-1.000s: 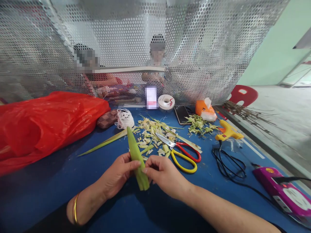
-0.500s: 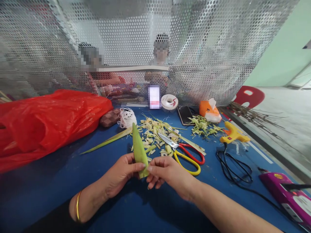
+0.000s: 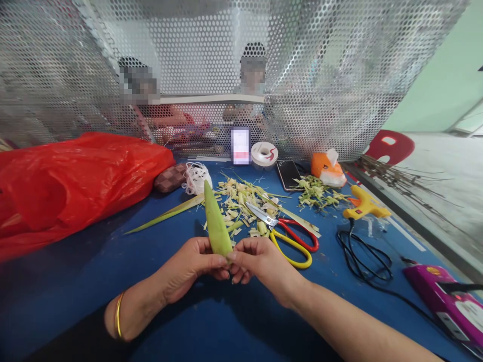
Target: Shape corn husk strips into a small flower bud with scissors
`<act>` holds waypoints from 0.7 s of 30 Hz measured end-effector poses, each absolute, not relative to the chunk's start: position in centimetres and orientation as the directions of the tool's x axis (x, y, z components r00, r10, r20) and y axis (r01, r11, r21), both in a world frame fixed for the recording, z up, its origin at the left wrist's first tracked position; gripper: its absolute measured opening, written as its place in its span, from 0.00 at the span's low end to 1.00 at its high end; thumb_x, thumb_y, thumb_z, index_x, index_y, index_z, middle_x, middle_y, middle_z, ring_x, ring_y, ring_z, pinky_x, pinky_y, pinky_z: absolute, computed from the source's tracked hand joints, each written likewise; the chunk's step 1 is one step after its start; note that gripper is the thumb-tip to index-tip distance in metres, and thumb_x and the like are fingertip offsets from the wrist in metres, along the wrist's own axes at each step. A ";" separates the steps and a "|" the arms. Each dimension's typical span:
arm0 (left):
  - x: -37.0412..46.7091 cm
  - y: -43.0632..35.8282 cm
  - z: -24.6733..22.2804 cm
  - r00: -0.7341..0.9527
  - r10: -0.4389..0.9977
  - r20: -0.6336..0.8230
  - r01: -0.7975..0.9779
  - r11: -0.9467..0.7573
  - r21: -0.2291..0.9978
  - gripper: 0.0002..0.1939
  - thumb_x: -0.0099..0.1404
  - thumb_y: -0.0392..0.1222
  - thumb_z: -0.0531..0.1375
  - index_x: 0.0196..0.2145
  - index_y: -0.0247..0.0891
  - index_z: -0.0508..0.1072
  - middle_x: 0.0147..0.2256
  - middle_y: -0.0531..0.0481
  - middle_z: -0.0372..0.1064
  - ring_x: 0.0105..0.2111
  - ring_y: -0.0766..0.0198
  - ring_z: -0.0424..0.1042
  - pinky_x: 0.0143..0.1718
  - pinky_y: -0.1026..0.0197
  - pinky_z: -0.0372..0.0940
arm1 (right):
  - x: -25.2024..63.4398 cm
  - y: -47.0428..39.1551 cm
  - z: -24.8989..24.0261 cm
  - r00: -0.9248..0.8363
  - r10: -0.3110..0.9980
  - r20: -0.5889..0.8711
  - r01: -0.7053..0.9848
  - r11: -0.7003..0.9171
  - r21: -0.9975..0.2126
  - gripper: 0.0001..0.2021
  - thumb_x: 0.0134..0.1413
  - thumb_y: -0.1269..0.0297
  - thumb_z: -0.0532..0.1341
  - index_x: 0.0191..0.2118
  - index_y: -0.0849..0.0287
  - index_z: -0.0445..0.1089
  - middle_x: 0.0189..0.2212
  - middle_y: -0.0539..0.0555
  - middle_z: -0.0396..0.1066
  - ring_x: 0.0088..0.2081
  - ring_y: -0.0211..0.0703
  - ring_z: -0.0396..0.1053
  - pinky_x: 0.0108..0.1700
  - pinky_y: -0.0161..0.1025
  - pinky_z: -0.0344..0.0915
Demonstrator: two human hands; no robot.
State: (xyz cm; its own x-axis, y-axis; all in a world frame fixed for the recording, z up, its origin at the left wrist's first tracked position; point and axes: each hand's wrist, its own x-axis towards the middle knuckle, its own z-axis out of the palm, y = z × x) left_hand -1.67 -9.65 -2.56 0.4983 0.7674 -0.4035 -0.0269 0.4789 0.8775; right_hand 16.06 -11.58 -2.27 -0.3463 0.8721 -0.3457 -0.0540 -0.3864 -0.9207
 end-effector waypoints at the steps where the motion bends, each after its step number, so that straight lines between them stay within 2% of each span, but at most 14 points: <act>1: -1.7 -9.6 -2.5 0.494 0.771 -0.403 -0.026 0.477 0.879 0.12 0.49 0.40 0.68 0.31 0.31 0.79 0.28 0.46 0.76 0.25 0.65 0.72 0.31 0.64 0.67 | 16.0 -11.6 -2.3 -0.341 0.871 -0.353 -0.047 -0.391 -0.919 0.19 0.41 0.49 0.69 0.24 0.62 0.69 0.19 0.50 0.72 0.22 0.35 0.68 0.28 0.33 0.61; 11: -1.6 -9.8 -2.2 0.484 0.771 -0.414 0.018 0.464 0.886 0.09 0.47 0.37 0.68 0.28 0.30 0.79 0.26 0.46 0.75 0.25 0.65 0.72 0.29 0.64 0.67 | 15.8 -11.8 -2.3 -0.359 0.846 -0.394 0.004 -0.421 -0.907 0.20 0.39 0.49 0.69 0.22 0.61 0.66 0.18 0.47 0.67 0.19 0.33 0.66 0.23 0.31 0.58; 16: -1.7 -9.7 -2.2 0.513 0.731 -0.450 0.041 0.502 0.864 0.09 0.46 0.37 0.67 0.28 0.30 0.79 0.26 0.45 0.75 0.24 0.65 0.72 0.29 0.65 0.67 | 15.9 -11.9 -2.3 -0.400 0.812 -0.426 -0.028 -0.475 -0.880 0.19 0.39 0.49 0.69 0.22 0.61 0.65 0.18 0.46 0.66 0.19 0.32 0.65 0.22 0.31 0.58; 21: -1.5 -9.8 -2.6 0.472 0.770 -0.429 0.042 0.466 0.884 0.09 0.47 0.37 0.67 0.28 0.29 0.79 0.26 0.44 0.75 0.24 0.65 0.72 0.29 0.64 0.67 | 15.9 -11.9 -2.5 -0.389 0.811 -0.437 -0.042 -0.490 -0.871 0.20 0.39 0.50 0.69 0.22 0.61 0.64 0.17 0.46 0.65 0.18 0.31 0.64 0.22 0.30 0.57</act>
State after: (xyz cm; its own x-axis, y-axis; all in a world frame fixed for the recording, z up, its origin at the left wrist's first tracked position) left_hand -1.51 -9.84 -2.59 0.4719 0.7702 -0.4291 0.0422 0.4665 0.8835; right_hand 15.88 -11.95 -2.45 -0.3892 0.8107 -0.4375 -0.0419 -0.4900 -0.8707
